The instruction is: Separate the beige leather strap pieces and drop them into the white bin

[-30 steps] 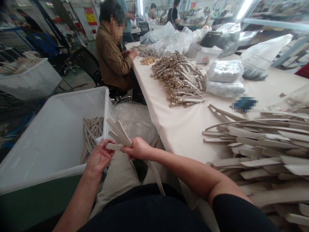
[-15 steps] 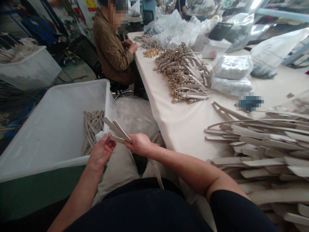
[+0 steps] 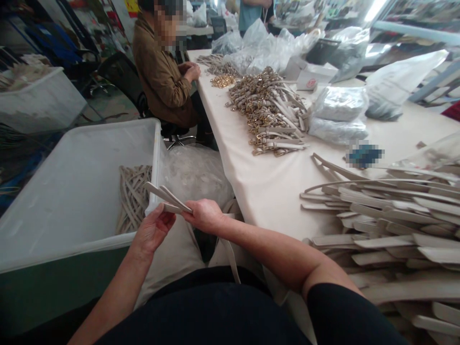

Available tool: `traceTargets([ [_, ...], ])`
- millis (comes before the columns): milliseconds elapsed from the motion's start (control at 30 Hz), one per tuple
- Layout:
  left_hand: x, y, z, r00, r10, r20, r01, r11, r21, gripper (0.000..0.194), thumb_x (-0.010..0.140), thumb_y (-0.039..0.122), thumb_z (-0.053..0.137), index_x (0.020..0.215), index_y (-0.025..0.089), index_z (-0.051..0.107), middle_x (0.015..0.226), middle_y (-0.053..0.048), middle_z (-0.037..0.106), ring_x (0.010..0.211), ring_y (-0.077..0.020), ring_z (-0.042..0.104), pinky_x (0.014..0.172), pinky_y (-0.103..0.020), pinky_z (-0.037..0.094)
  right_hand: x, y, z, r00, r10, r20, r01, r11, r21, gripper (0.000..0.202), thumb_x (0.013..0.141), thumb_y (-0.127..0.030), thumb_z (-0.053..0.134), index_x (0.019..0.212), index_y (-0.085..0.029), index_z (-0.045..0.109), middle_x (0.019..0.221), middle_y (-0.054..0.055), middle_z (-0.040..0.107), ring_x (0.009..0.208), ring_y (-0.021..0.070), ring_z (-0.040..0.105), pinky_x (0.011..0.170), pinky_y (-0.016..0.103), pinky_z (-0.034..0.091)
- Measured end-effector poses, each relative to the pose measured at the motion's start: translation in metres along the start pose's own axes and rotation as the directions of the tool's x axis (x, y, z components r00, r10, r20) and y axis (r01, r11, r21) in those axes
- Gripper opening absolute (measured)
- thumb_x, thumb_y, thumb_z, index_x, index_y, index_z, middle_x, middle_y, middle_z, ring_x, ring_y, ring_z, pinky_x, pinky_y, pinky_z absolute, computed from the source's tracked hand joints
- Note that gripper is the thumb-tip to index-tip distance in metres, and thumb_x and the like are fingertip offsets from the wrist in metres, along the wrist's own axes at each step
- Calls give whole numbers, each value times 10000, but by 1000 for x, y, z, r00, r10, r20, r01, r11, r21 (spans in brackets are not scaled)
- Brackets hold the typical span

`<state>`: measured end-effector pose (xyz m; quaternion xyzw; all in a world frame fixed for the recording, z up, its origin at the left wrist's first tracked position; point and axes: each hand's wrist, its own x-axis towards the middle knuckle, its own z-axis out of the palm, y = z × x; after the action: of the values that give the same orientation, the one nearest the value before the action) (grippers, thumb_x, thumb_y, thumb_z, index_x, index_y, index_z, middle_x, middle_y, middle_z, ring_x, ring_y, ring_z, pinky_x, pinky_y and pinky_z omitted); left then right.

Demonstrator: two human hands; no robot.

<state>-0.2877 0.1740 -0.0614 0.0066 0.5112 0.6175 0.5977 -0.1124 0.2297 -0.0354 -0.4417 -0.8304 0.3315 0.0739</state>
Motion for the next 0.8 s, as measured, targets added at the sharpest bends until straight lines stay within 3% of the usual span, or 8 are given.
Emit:
traceTargets([
  [200, -4, -29, 0, 978, 108, 181, -142, 971, 190, 373, 564, 379, 945, 749, 114, 758, 761, -72, 746, 693, -158, 671, 691, -256, 549, 4, 6, 4, 987, 3, 163, -68, 918, 390, 290, 986, -392, 537, 856, -165, 661, 630, -10, 656, 492, 99, 590, 502, 190, 389],
  [300, 0, -23, -11, 967, 215, 137, -250, 905, 344, 441, 532, 462, 940, 707, 101, 758, 669, -48, 700, 630, -130, 609, 651, -242, 505, 5, 13, -6, 960, -40, 279, -111, 854, 508, 324, 984, -373, 523, 804, -139, 656, 652, 15, 679, 478, 100, 594, 472, 189, 425],
  [400, 4, -2, -25, 961, 274, 47, -274, 905, 325, 493, 467, 462, 958, 733, 95, 765, 617, -9, 649, 561, -89, 537, 584, -215, 462, 6, 18, -22, 919, -84, 386, -126, 863, 489, 371, 966, -329, 523, 676, -132, 645, 624, 36, 678, 479, 106, 590, 471, 197, 433],
  [467, 1, 6, -28, 964, 264, 9, -257, 930, 263, 535, 421, 452, 969, 769, 97, 771, 612, 4, 631, 541, -75, 514, 547, -198, 442, 6, 18, -25, 912, -102, 396, -110, 871, 478, 386, 957, -315, 527, 628, -138, 624, 608, 36, 672, 476, 105, 587, 473, 199, 430],
  [667, -14, -18, -7, 972, 167, 165, -207, 940, 270, 422, 518, 447, 945, 687, 112, 752, 583, 4, 610, 541, -81, 507, 550, -209, 443, 6, 6, -8, 956, -78, 283, -81, 858, 508, 327, 954, -391, 553, 754, -146, 639, 650, 20, 686, 490, 105, 603, 473, 194, 439],
  [800, -7, -7, -14, 971, 226, 78, -238, 945, 224, 422, 483, 394, 958, 732, 111, 770, 625, -6, 647, 536, -72, 513, 540, -199, 454, 2, 17, -28, 905, -134, 403, -105, 849, 518, 367, 944, -431, 561, 739, -143, 657, 715, 49, 715, 544, 121, 632, 519, 215, 482],
])
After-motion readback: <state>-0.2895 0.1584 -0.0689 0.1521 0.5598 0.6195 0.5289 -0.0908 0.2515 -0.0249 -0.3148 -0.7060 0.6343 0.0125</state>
